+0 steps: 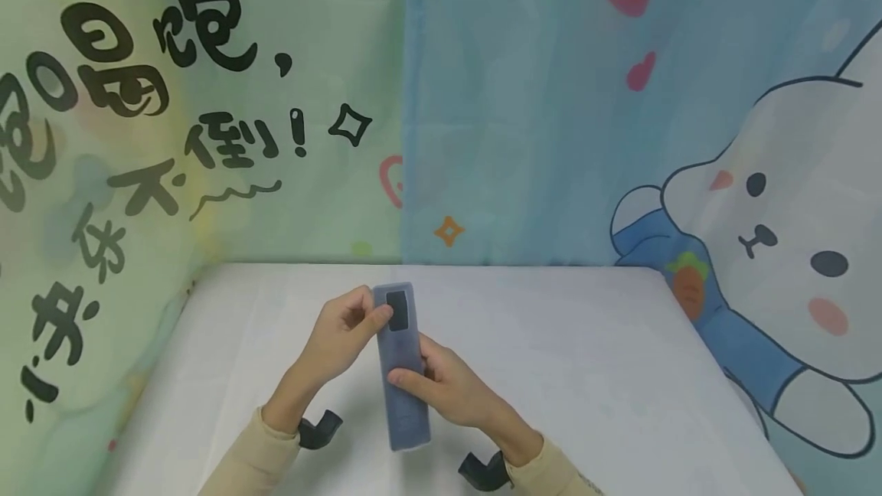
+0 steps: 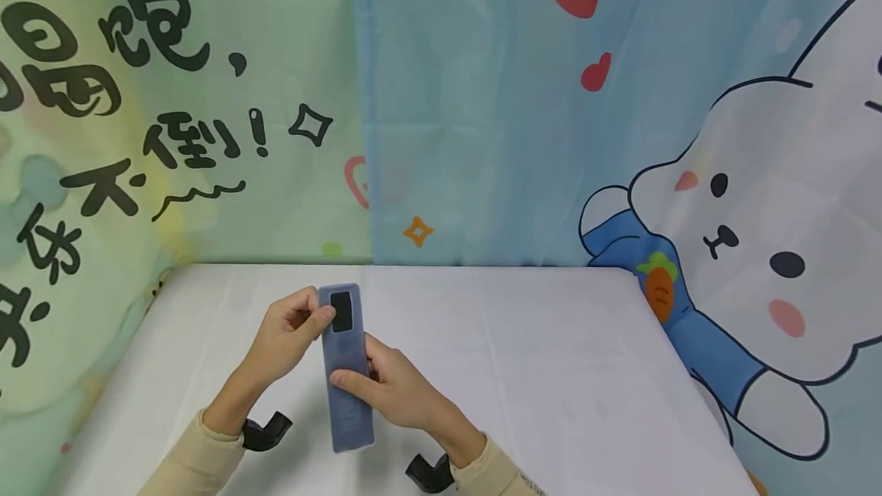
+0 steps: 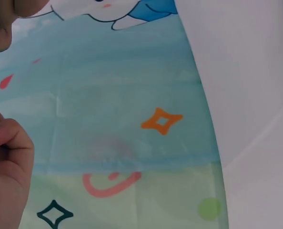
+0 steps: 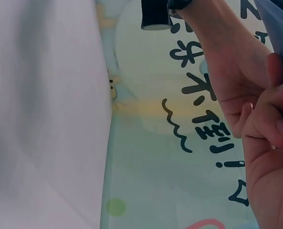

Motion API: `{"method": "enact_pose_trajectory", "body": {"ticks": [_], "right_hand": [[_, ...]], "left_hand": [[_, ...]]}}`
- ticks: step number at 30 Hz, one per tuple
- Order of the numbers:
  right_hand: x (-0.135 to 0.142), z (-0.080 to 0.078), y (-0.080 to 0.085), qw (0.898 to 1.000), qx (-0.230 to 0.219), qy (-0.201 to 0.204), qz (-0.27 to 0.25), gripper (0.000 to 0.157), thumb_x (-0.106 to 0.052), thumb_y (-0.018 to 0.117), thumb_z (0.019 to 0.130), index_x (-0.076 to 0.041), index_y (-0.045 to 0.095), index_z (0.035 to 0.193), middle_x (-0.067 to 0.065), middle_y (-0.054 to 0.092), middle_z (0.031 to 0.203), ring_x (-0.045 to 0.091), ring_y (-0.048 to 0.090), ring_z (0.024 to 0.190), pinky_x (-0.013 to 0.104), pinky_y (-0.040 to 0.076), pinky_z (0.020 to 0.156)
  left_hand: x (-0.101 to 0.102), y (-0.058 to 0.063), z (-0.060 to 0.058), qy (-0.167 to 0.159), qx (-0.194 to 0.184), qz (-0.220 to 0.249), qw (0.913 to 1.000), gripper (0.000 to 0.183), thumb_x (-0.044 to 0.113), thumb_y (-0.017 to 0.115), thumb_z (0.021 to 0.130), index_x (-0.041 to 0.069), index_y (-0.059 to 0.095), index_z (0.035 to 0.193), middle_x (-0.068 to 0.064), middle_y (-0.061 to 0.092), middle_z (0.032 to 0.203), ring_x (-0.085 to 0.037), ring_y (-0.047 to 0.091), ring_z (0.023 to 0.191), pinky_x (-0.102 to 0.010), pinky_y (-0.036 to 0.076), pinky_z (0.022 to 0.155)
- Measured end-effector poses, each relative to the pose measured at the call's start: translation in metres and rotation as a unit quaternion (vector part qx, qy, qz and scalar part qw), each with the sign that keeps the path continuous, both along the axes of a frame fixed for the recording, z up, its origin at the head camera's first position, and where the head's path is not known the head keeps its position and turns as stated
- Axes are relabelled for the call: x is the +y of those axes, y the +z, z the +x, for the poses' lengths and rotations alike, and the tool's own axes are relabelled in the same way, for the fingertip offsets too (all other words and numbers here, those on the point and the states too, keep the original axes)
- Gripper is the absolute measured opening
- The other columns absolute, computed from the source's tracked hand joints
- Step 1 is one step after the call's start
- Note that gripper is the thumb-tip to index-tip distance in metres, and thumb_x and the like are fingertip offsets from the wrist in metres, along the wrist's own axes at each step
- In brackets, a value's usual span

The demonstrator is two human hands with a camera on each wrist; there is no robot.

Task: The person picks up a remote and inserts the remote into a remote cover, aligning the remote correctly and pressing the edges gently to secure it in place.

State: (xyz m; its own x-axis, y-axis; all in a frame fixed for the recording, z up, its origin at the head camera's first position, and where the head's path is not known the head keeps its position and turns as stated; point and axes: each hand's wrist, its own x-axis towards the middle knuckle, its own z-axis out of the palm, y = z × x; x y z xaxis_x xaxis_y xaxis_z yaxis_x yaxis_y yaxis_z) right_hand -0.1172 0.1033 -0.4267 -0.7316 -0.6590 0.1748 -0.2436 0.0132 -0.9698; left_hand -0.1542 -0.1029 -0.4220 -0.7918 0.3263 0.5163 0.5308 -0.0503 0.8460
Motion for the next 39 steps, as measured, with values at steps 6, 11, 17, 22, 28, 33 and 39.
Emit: {"method": "enact_pose_trajectory", "body": {"ticks": [6,11,17,22,28,33,39], "right_hand": [[0.004,-0.004,0.000,1.000,-0.016,-0.015,0.012,0.048,-0.020,0.054,0.106,0.004,0.038,0.145,0.017,0.060,0.112,0.023,0.067,0.097,0.037,0.057,0.079],[0.007,-0.007,-0.003,1.000,-0.013,-0.018,0.011,0.045,-0.019,0.052,0.106,0.004,0.040,0.143,0.023,0.061,0.121,0.025,0.067,0.104,0.037,0.056,0.083],[0.010,-0.011,-0.007,1.000,-0.007,-0.027,0.006,0.042,-0.019,0.050,0.107,0.004,0.042,0.142,0.024,0.063,0.121,0.024,0.066,0.105,0.037,0.056,0.084],[0.011,-0.011,-0.009,1.000,-0.018,-0.025,0.003,0.042,-0.019,0.046,0.109,0.006,0.040,0.142,0.026,0.063,0.117,0.024,0.067,0.101,0.038,0.057,0.080],[0.013,-0.010,-0.010,0.999,-0.040,-0.032,0.002,0.043,-0.020,0.044,0.109,0.008,0.040,0.142,0.025,0.061,0.120,0.027,0.066,0.105,0.040,0.057,0.082],[0.014,-0.011,-0.010,0.999,-0.045,-0.027,-0.004,0.045,-0.021,0.043,0.110,0.008,0.038,0.143,0.026,0.060,0.121,0.031,0.064,0.109,0.041,0.057,0.084],[0.018,-0.013,-0.011,0.999,-0.040,-0.021,0.010,0.042,-0.023,0.041,0.110,0.003,0.039,0.144,0.023,0.062,0.120,0.028,0.066,0.105,0.036,0.058,0.076]], "left_hand": [[-0.001,-0.007,0.006,0.033,-0.028,-0.037,0.9984,0.012,0.017,0.059,0.102,0.005,0.060,0.098,0.006,0.046,0.069,-0.010,0.042,0.061,-0.027,0.038,0.054],[-0.002,-0.014,0.011,-0.019,-0.053,-0.066,0.9963,0.008,0.010,0.065,0.097,0.004,0.065,0.103,0.005,0.049,0.069,-0.010,0.046,0.064,-0.028,0.043,0.058],[-0.004,-0.018,0.012,-0.057,-0.066,-0.076,0.9933,0.006,0.007,0.063,0.098,0.006,0.063,0.093,0.001,0.055,0.071,-0.010,0.048,0.063,-0.027,0.045,0.056],[-0.002,-0.022,0.013,-0.059,-0.065,-0.078,0.9931,0.006,0.007,0.061,0.100,0.005,0.062,0.095,0.004,0.052,0.065,-0.008,0.045,0.055,-0.024,0.040,0.049],[0.001,-0.027,0.014,-0.046,-0.052,-0.092,0.9933,0.003,0.006,0.065,0.098,0.004,0.064,0.101,0.004,0.060,0.073,-0.010,0.054,0.062,-0.027,0.049,0.057],[0.000,-0.024,0.015,-0.030,-0.056,-0.116,0.9913,0.010,0.010,0.070,0.095,0.006,0.065,0.102,0.003,0.067,0.079,-0.015,0.064,0.070,-0.033,0.056,0.067],[0.001,-0.022,0.015,-0.029,-0.063,-0.106,0.9920,0.011,0.009,0.071,0.094,0.003,0.066,0.101,-0.001,0.070,0.079,-0.016,0.066,0.068,-0.036,0.057,0.062]]}}
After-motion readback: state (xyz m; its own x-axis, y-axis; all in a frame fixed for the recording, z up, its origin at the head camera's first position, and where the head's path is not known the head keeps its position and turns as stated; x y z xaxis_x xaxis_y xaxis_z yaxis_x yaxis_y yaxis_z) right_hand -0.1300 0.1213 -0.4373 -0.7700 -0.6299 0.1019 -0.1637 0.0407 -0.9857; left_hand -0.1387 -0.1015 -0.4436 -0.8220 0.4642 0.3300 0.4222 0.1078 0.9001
